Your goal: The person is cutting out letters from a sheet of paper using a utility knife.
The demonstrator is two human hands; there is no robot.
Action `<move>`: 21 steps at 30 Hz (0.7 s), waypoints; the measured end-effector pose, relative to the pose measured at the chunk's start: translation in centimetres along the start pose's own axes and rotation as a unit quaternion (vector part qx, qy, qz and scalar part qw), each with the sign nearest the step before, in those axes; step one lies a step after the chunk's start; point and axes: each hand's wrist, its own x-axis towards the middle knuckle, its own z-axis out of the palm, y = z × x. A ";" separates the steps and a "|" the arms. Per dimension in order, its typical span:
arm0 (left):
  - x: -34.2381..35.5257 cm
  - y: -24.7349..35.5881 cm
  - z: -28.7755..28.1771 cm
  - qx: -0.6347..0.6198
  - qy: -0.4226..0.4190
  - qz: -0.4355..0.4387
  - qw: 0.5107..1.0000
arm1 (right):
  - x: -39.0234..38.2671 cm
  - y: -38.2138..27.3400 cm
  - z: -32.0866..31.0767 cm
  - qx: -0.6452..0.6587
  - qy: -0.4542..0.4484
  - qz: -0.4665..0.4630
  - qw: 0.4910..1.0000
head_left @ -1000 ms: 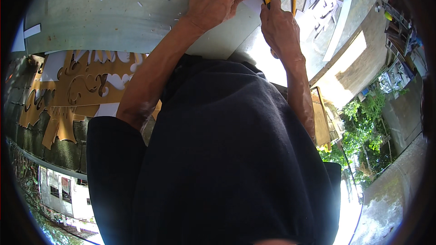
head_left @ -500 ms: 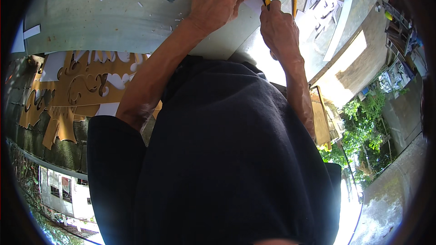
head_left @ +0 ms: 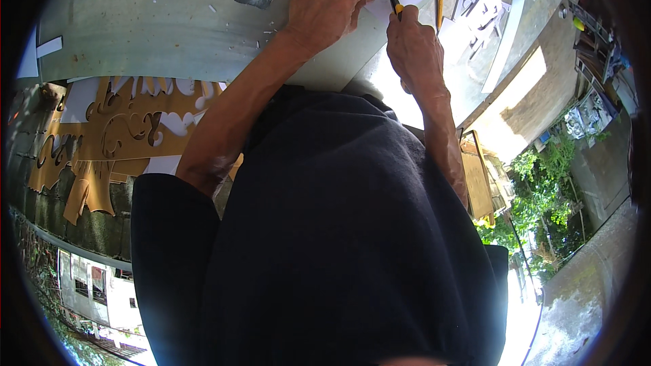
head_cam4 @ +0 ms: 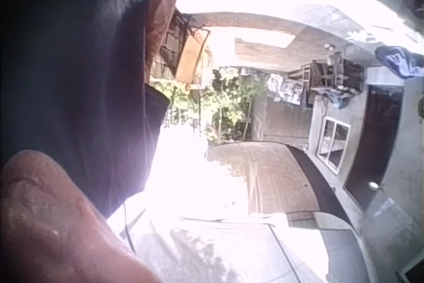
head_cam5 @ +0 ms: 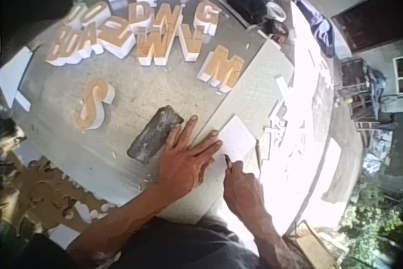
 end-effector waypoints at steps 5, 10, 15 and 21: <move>1.0 -0.5 -0.6 0.056 -0.040 0.036 0.997 | 0.7 0.5 -0.7 -0.007 -0.003 -0.016 1.000; 4.3 -2.1 -1.1 0.017 -0.142 0.207 0.968 | 0.6 0.6 -1.5 -0.020 -0.025 -0.017 0.999; 7.5 -2.6 -1.3 0.031 -0.248 0.239 0.938 | 0.4 0.4 -1.5 -0.054 -0.019 -0.033 0.998; 8.2 -2.1 -1.4 0.046 -0.277 0.220 0.934 | 0.5 0.4 -1.3 -0.037 -0.025 -0.020 0.999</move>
